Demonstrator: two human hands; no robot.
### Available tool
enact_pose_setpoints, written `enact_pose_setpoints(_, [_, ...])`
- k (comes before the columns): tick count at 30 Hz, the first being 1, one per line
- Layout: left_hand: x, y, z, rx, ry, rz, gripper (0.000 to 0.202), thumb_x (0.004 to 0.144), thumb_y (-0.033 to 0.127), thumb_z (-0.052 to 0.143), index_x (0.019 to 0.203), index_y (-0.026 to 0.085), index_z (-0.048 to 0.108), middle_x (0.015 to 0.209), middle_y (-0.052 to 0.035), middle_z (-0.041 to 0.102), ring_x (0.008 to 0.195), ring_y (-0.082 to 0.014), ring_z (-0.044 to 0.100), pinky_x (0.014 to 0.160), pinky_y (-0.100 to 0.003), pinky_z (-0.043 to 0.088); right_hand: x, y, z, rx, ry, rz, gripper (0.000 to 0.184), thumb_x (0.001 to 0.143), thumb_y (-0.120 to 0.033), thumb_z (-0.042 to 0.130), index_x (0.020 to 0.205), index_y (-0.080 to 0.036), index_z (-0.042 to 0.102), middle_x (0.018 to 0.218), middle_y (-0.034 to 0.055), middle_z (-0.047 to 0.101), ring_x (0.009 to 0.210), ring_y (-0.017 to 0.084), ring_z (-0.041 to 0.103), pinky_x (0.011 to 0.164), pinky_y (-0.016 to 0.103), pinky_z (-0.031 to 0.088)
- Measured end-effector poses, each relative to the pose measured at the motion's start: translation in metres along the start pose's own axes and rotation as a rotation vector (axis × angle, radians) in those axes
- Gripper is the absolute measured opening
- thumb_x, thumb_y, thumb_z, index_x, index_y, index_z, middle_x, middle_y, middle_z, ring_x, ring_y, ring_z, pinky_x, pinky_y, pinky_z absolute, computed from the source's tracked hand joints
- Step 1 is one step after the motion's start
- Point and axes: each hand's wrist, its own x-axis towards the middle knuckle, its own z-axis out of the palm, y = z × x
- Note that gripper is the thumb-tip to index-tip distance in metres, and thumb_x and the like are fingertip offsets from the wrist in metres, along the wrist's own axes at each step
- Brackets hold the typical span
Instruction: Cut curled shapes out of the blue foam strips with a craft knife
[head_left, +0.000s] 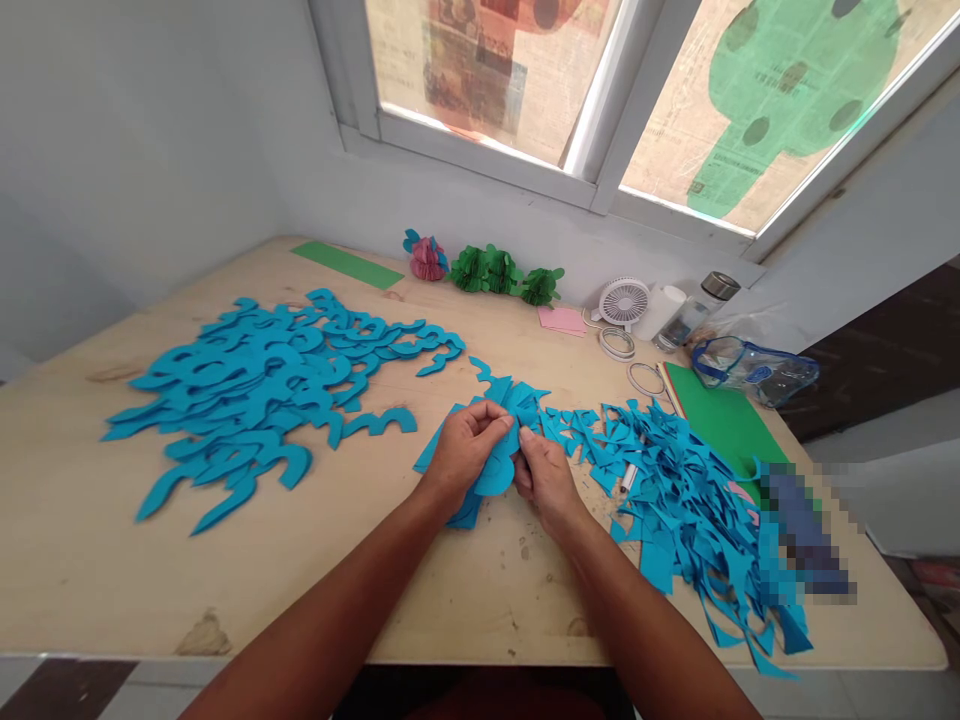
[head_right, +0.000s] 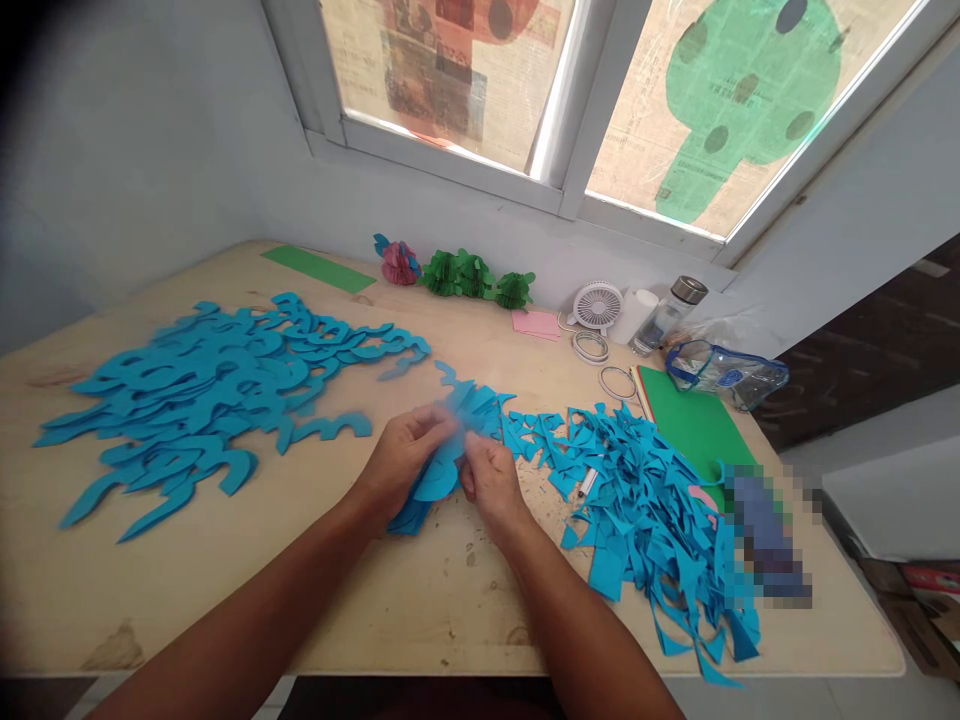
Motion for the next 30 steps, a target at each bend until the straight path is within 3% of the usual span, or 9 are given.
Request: enact_pose_setpoints(30, [0.0011, 0.0005, -0.0031, 0.064, -0.100, -0.043, 0.016, 0.066, 0.029, 0.061, 0.058, 0.016, 0.055, 0.054, 0.0026, 0.053, 0.053, -0.0108, 0.047, 0.050, -0.022, 0.038, 0.0001, -0.0012, -0.0049, -0.056, -0.021, 0.000, 0.053, 0.078, -0.061, 0.052, 0.047, -0.020, 0.040, 0.034, -0.0065, 0.034, 0.033, 0.006, 0.023, 0.036, 0.023, 0.013])
